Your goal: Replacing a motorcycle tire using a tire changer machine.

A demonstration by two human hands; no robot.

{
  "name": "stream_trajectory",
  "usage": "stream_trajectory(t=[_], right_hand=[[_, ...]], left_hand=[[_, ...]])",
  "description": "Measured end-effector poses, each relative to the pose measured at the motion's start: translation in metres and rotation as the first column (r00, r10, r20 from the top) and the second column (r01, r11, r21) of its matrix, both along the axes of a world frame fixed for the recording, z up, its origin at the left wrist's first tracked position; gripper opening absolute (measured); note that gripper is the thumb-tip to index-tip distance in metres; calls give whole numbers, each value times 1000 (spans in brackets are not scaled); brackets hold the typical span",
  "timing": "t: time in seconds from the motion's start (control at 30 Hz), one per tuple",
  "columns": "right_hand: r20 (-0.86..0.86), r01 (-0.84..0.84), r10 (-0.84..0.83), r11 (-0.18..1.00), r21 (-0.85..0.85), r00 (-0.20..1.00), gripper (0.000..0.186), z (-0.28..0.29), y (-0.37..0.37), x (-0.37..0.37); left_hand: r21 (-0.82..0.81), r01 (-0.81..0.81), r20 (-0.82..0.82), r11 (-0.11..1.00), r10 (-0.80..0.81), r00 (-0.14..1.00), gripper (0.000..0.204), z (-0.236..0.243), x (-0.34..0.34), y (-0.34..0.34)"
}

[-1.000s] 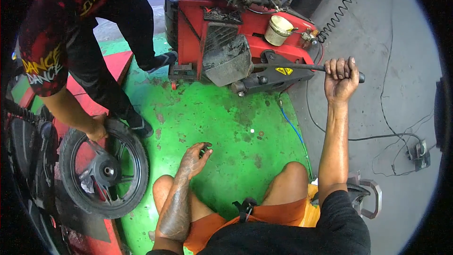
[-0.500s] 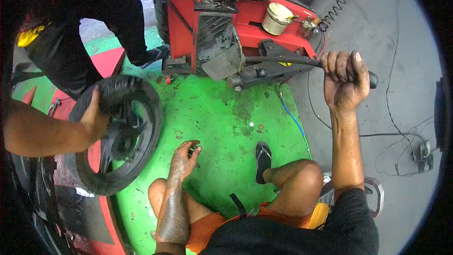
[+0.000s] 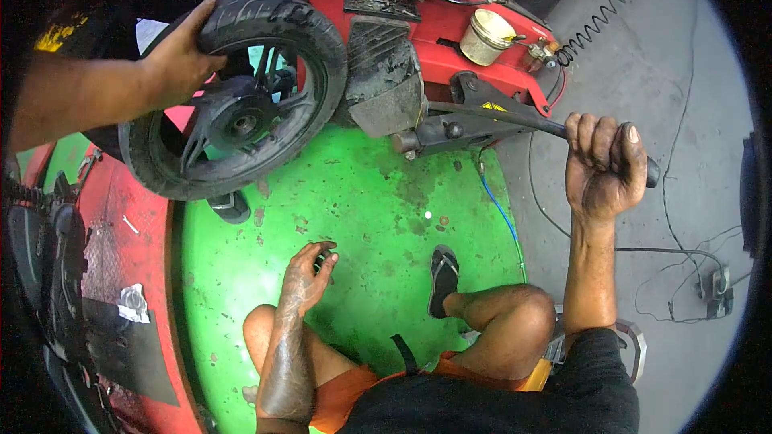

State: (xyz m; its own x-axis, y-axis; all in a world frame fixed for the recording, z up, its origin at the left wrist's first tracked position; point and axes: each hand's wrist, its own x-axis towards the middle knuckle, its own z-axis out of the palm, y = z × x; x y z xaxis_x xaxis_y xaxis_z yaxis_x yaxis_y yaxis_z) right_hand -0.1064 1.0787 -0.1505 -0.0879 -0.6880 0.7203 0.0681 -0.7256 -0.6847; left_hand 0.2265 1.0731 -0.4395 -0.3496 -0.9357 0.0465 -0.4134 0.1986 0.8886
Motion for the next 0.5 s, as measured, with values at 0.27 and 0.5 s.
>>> stream_trajectory(t=[0.27, 0.5], right_hand=[[23, 4, -4, 1000, -3, 1000, 41, 3, -3, -3], [51, 7, -7, 1000, -13, 999, 41, 3, -6, 0]], left_hand=[[165, -18, -31, 986, 23, 999, 26, 5, 5, -10], [24, -32, 11, 999, 32, 999, 27, -21, 13, -23]])
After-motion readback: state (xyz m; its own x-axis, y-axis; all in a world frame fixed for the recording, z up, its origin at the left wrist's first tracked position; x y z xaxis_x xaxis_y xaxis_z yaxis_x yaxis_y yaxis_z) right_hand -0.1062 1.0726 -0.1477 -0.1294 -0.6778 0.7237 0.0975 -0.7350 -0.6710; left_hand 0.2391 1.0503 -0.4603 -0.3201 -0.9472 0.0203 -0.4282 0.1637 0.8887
